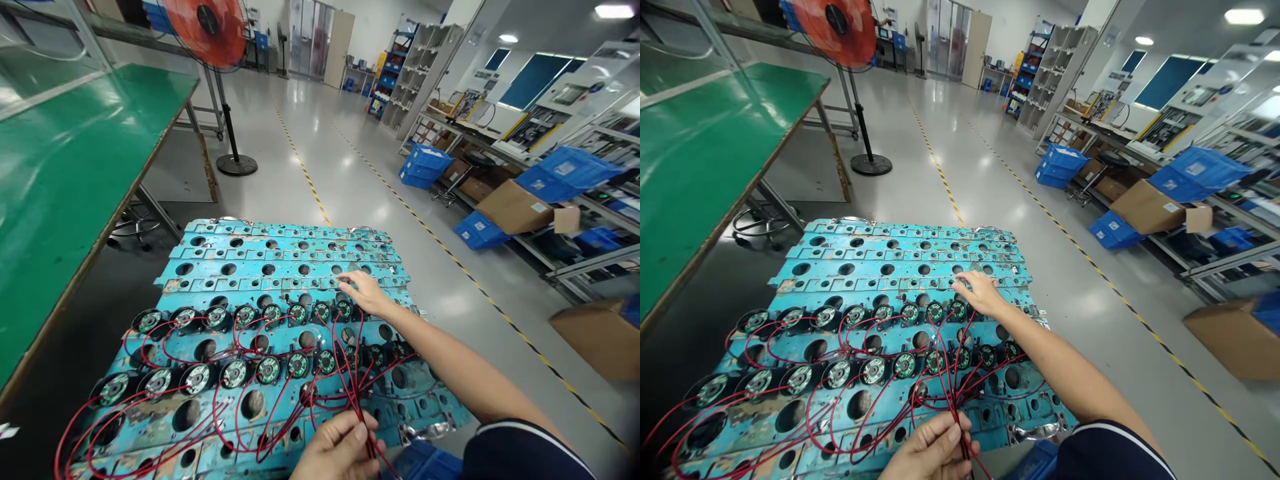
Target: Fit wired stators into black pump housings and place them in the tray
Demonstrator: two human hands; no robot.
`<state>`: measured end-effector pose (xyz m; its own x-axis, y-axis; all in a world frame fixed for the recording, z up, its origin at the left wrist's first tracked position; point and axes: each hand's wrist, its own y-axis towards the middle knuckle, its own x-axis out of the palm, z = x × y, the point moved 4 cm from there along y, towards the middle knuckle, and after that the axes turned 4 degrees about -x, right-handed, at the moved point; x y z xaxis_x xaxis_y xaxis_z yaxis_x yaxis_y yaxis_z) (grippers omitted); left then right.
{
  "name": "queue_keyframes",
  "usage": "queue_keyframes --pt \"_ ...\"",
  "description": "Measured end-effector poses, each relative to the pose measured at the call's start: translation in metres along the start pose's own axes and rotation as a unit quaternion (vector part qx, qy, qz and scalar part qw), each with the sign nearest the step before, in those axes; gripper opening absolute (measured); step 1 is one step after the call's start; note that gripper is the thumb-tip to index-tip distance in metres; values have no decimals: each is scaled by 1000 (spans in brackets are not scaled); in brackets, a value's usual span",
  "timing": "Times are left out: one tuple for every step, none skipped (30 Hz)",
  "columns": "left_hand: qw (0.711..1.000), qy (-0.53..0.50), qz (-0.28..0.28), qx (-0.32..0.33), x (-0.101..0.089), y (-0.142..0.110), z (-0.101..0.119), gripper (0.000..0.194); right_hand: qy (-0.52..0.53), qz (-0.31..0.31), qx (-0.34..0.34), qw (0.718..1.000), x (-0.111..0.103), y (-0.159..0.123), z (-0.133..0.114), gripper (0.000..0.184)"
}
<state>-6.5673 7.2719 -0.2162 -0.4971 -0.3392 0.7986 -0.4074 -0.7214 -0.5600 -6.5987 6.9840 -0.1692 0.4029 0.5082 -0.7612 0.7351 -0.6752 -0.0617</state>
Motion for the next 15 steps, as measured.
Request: queue_keyframes --pt "1000 -23 1 5 4 1 -1 41 -6 36 12 999 -11 -12 -6 50" --pt "999 -42 5 15 8 3 -1 39 -2 53 24 998 -20 -28 -13 51" --pt "998 -58 13 26 10 4 -1 38 16 44 36 998 -26 -47 -22 53" --pt "997 -69 22 38 12 5 -1 38 41 16 45 998 -29 -68 -32 53" --pt "996 -76 31 46 13 7 -2 39 105 -56 56 991 -26 -91 -42 50" --pt "995 -80 37 51 14 8 -2 40 168 -130 66 975 -19 -115 -53 43" --pt "995 -80 39 53 15 9 -3 42 202 -172 67 962 -12 -137 -63 36" --pt "995 -79 38 52 17 10 -4 44 229 -189 68 952 -3 -155 -71 32" --pt "995 -77 35 52 19 11 -5 44 264 -176 82 945 5 -170 -76 31" --pt "995 -75 29 53 21 11 -5 42 305 -152 99 935 14 -182 -78 31" --pt "995 -74 23 57 24 11 -5 39 357 -124 121 918 24 -190 -78 32" --pt "995 -73 17 63 27 11 -4 35 413 -98 148 893 34 -196 -76 34" --pt "995 -75 12 72 30 11 -3 32 463 -79 172 866 43 -201 -74 36" --pt "994 -77 6 80 33 10 -1 30 499 -66 193 842 50 -204 -71 37" --pt "993 -78 1 87 35 10 1 29 518 -55 210 828 55 -205 -67 34"
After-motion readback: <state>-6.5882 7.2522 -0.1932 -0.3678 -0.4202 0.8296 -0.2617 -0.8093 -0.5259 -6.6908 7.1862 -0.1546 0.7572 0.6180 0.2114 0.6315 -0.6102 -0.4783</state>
